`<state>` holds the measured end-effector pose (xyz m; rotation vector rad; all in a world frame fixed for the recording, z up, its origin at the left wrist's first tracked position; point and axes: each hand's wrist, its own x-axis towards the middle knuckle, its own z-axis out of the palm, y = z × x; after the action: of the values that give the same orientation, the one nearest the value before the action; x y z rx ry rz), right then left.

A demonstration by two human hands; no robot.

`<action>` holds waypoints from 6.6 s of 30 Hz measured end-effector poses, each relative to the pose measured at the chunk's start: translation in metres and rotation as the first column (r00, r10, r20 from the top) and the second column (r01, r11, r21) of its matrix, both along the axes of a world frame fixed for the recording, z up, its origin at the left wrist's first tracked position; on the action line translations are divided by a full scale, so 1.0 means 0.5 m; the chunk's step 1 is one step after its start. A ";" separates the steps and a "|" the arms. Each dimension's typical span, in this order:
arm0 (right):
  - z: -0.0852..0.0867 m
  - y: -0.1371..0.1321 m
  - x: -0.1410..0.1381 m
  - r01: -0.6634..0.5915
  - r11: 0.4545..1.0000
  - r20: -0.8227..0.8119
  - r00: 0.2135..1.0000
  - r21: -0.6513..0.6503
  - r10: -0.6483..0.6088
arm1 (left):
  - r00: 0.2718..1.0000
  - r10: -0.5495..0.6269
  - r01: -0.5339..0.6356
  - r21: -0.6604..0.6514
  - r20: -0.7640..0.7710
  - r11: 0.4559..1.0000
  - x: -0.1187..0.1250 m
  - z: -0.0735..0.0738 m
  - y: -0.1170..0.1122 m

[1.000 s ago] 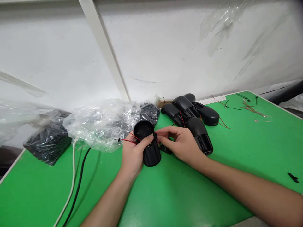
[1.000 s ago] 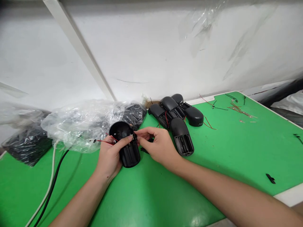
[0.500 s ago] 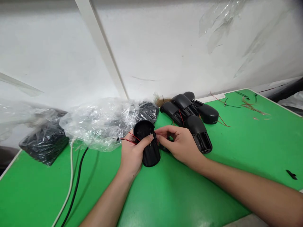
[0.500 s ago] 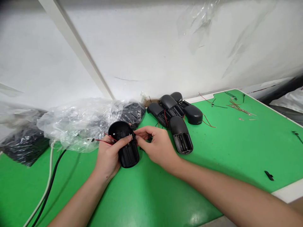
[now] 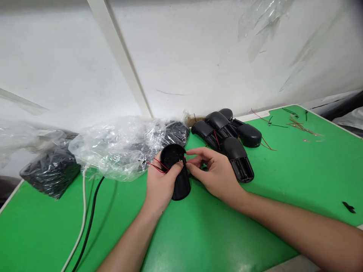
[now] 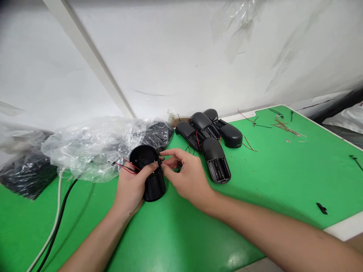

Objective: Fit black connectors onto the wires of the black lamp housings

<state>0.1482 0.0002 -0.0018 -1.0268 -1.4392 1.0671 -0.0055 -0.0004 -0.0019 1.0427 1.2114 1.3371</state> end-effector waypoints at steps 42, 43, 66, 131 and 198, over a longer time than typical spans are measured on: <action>0.007 -0.011 0.002 -0.055 0.944 0.464 0.880 0.324 -0.108 | 0.931 -0.071 0.112 -0.094 0.358 0.989 0.024 0.032 -0.035; 0.008 -0.011 0.002 -0.051 0.947 0.459 0.882 0.318 -0.106 | 0.918 -0.069 0.117 -0.100 0.390 0.988 0.024 0.033 -0.036; 0.003 -0.019 0.002 -0.060 0.932 0.468 0.875 0.358 -0.123 | 0.918 -0.019 0.108 -0.204 0.397 0.973 0.021 0.038 -0.032; 0.016 -0.025 0.009 -0.175 0.930 0.465 0.885 0.324 0.004 | 0.868 0.066 0.059 -0.233 0.492 0.971 0.024 0.054 -0.028; 0.025 -0.064 -0.008 -0.145 0.839 0.565 0.797 0.524 -0.215 | 0.856 -0.088 0.206 -0.181 0.510 0.962 0.015 0.056 -0.036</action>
<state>0.1441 -0.0316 0.0106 -0.9957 -2.0757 0.2179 0.0022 -0.0185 0.0260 0.5588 0.8470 1.2110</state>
